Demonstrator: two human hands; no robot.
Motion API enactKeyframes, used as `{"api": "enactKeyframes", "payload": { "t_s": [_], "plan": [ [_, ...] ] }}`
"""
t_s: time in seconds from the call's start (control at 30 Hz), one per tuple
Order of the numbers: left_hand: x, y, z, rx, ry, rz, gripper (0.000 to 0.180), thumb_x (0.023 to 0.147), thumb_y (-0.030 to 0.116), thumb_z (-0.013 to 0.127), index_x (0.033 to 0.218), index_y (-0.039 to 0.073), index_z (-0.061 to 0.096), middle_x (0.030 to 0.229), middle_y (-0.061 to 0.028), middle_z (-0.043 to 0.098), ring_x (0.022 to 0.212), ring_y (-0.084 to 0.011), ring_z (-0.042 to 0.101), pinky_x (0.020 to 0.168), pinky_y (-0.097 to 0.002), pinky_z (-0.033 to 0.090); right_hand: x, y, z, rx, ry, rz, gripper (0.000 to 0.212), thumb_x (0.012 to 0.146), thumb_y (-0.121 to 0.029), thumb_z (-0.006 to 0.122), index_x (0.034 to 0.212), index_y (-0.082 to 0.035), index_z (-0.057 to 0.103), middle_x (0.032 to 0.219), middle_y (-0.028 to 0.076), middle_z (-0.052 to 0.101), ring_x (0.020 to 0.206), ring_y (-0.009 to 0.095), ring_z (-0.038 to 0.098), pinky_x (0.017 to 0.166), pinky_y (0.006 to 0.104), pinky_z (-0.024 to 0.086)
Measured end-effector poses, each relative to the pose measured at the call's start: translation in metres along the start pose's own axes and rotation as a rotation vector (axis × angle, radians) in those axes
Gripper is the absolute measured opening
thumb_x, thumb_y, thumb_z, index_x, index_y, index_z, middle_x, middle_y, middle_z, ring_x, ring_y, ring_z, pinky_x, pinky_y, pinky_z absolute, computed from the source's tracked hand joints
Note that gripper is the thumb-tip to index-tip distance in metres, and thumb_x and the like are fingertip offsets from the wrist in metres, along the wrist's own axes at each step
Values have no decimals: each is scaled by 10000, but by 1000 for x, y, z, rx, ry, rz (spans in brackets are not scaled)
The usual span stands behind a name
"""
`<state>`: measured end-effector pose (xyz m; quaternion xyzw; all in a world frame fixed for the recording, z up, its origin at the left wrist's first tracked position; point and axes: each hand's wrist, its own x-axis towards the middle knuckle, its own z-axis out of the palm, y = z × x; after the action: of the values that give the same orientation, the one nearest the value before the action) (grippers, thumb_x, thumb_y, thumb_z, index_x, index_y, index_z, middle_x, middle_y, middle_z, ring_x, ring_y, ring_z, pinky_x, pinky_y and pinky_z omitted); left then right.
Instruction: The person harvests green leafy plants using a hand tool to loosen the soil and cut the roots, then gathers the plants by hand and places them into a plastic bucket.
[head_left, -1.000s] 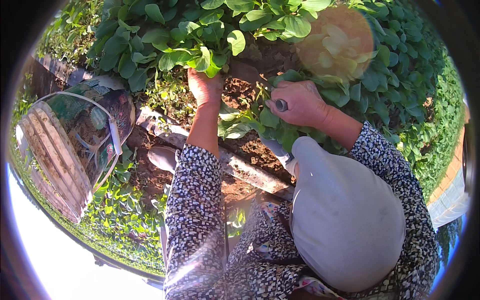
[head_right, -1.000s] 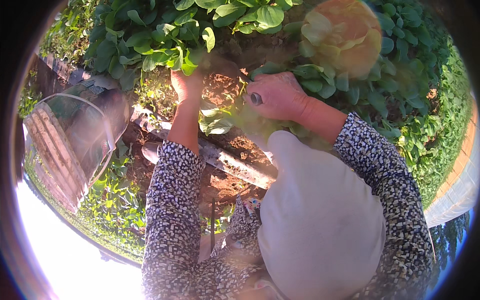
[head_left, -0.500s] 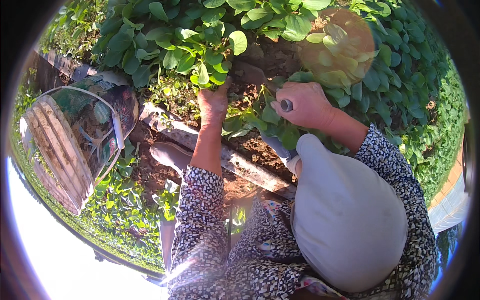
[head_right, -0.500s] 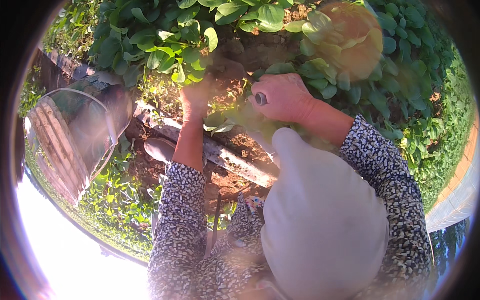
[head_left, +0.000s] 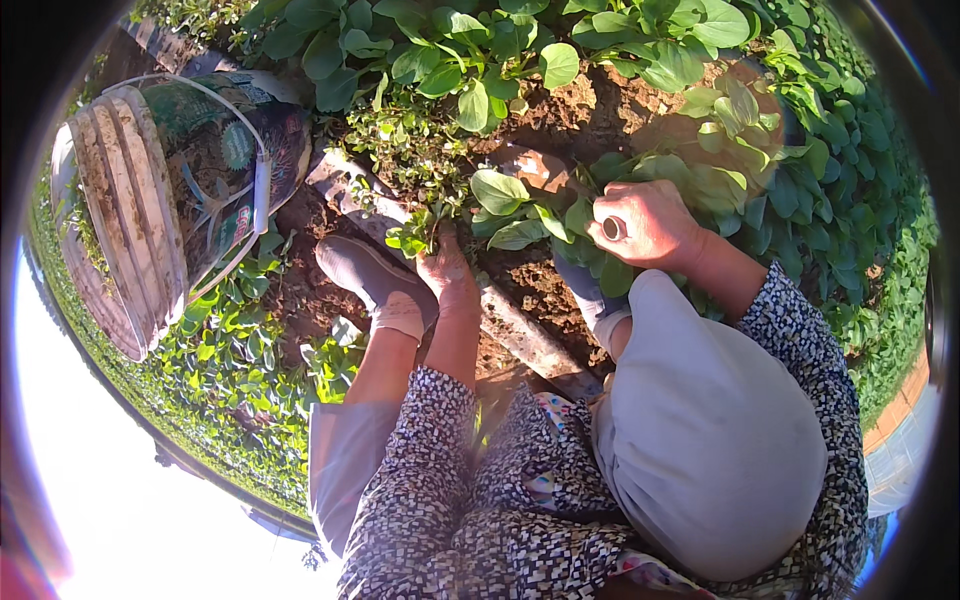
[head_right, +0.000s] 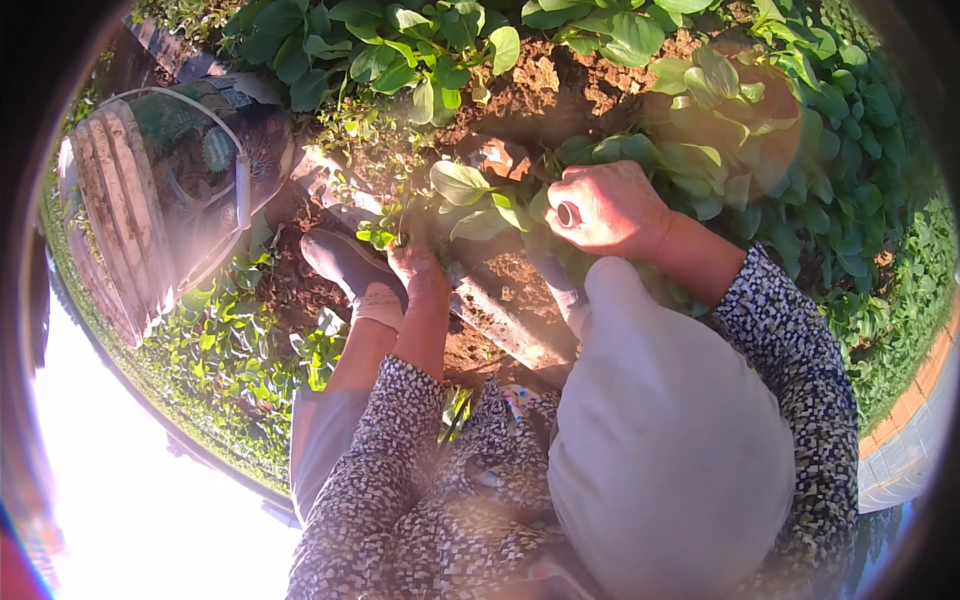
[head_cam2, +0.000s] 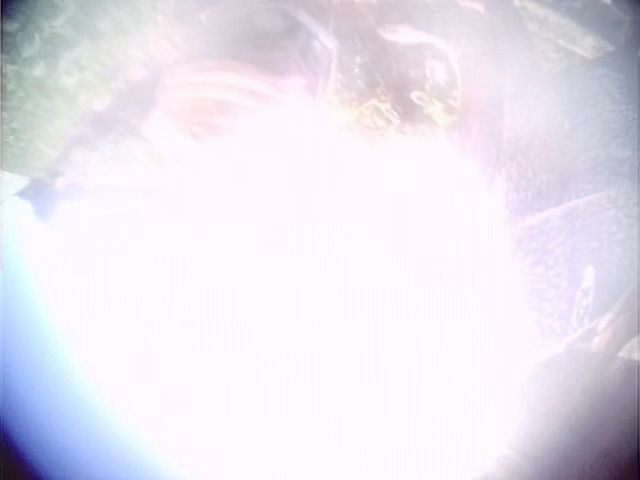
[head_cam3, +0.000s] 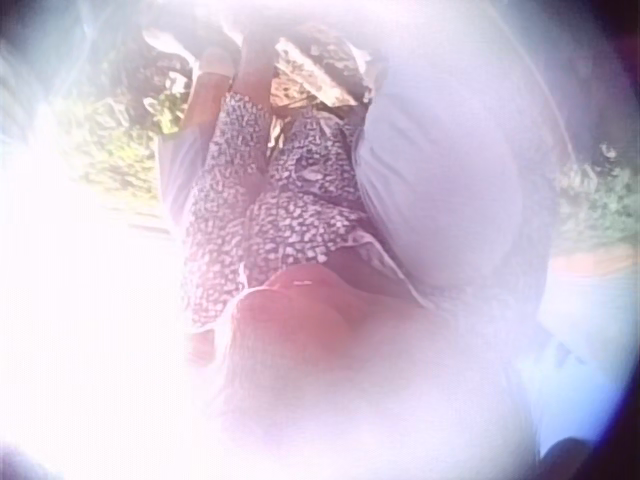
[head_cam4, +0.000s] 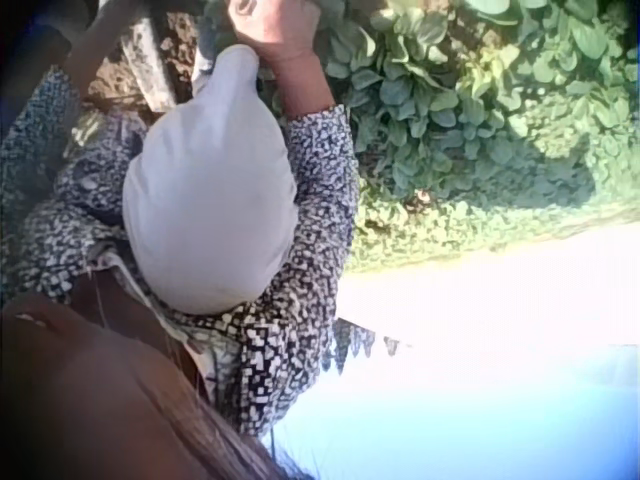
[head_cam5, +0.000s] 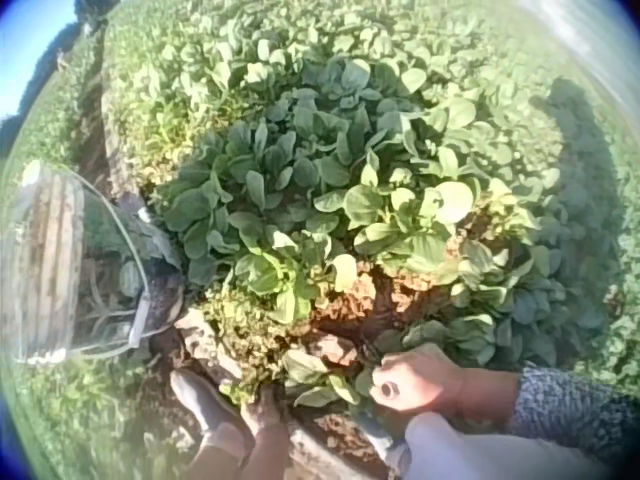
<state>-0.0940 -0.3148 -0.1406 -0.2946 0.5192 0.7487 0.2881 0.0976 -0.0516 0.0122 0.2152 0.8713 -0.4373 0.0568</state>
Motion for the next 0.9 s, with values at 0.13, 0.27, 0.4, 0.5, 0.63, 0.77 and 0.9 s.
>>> {"api": "enactKeyframes", "payload": {
  "t_s": [0.13, 0.27, 0.4, 0.5, 0.63, 0.77, 0.9],
  "plan": [
    [-37, 21, 109, 643, -154, 188, 359, 812, -68, 660, 1146, 23, 568, 1048, -67, 635, 865, -173, 608, 772, -310, 515, 24, 10, 11, -37, 85, -42, 198, 765, -201, 654, 663, -80, 534, 656, 71, 538, 602, 303, 579, 532, 419, 445],
    [-18, 24, 147, 954, -172, 296, 529, 774, 64, 756, 1230, 14, 493, 1232, -114, 556, 1073, -205, 545, 950, -326, 427, 31, 9, 5, -122, -59, -38, 176, 780, -240, 627, 703, -86, 587, 696, 78, 574, 676, 303, 605, 603, 427, 490],
    [5, 25, 162, 1002, -306, 436, 717, 763, 344, 780, 1314, 38, 439, 1228, -110, 589, 1033, -249, 590, 946, -332, 437, 22, 11, -2, -114, -31, -44, 177, 782, -247, 632, 694, -99, 593, 689, 60, 570, 667, 282, 600, 595, 424, 489],
    [16, 21, 178, 1488, -228, 581, 800, 695, 409, 806, 1301, 26, 451, 1156, -162, 627, 993, -311, 624, 896, -370, 468, 47, 3, 9, -122, 7, -89, 203, 803, -284, 611, 704, -107, 612, 701, 67, 586, 681, 272, 618, 592, 416, 495],
    [24, 26, 191, 1528, -79, 489, 620, 714, 314, 767, 1195, 20, 510, 1026, -174, 668, 886, -347, 645, 837, -412, 486, 57, 4, 19, -171, -17, -148, 171, 808, -270, 590, 724, -126, 627, 735, 70, 605, 684, 264, 635, 601, 407, 506],
    [9, 35, 196, 1140, -208, 279, 390, 757, 124, 670, 1125, 54, 562, 942, -109, 675, 827, -248, 647, 723, -328, 502, 43, 6, 19, -258, 3, -227, 110, 759, -210, 632, 699, -122, 602, 706, 60, 567, 644, 264, 617, 568, 398, 500],
    [37, 39, 125, 347, -378, 24, 344, 867, 172, 697, 1166, 40, 589, 892, -50, 668, 647, -133, 614, 544, -260, 499, 30, 16, 25, -120, 405, -270, 163, 747, -178, 691, 672, -96, 572, 666, 69, 546, 599, 263, 595, 538, 396, 478]
  ]
}}
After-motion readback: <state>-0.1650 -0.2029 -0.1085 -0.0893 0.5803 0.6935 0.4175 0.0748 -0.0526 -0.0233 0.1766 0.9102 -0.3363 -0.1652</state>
